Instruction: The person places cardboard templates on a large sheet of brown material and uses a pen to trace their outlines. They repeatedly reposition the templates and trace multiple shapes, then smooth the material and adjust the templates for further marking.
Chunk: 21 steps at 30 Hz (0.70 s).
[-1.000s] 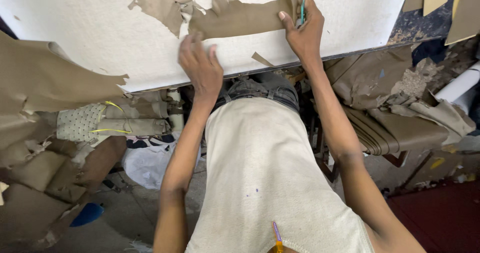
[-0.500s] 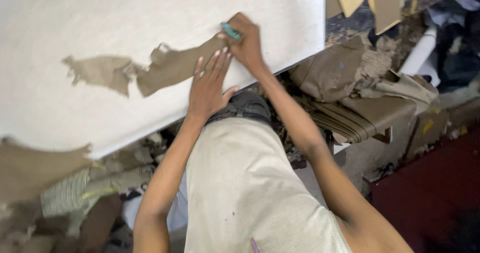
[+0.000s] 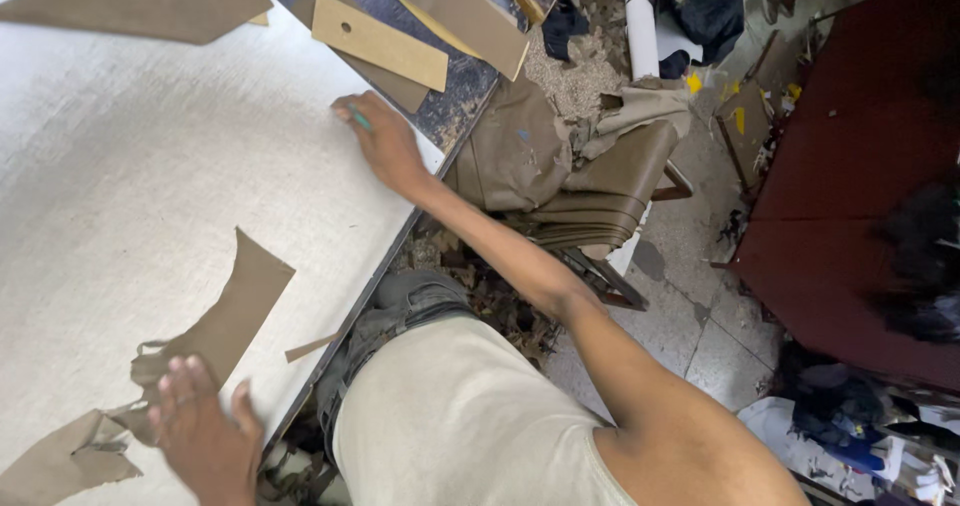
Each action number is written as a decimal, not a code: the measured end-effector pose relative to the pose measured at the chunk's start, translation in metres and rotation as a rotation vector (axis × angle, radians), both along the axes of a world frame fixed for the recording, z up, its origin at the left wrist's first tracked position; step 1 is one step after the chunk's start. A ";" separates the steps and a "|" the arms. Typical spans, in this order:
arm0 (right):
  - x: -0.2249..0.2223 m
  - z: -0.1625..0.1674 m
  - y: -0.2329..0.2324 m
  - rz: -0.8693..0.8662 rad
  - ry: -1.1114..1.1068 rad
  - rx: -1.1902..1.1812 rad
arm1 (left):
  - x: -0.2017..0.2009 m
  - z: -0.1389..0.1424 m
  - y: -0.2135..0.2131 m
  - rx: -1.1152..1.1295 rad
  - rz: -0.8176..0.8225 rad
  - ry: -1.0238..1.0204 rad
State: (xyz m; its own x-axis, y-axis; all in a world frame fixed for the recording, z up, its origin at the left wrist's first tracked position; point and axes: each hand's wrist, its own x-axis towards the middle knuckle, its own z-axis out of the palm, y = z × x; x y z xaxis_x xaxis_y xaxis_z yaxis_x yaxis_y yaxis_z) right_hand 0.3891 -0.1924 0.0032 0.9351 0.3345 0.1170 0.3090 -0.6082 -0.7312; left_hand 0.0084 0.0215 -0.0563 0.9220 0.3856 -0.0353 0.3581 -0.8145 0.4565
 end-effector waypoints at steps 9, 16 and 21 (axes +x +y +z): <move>0.058 0.002 -0.060 0.076 -0.043 -0.169 | 0.008 -0.015 -0.012 0.080 0.181 0.034; 0.051 -0.002 -0.050 0.132 0.014 -0.235 | 0.032 0.001 -0.072 0.068 0.309 0.074; 0.055 0.010 -0.052 0.103 0.001 -0.150 | 0.021 -0.002 -0.062 0.024 0.300 0.086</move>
State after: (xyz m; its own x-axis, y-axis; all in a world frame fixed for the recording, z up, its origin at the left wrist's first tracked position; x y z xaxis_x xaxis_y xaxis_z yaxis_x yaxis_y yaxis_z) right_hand 0.4443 -0.2440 0.0132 0.8951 0.4421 0.0580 0.3749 -0.6758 -0.6347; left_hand 0.0293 -0.0409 -0.0581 0.7606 0.6421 -0.0959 0.6210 -0.6764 0.3960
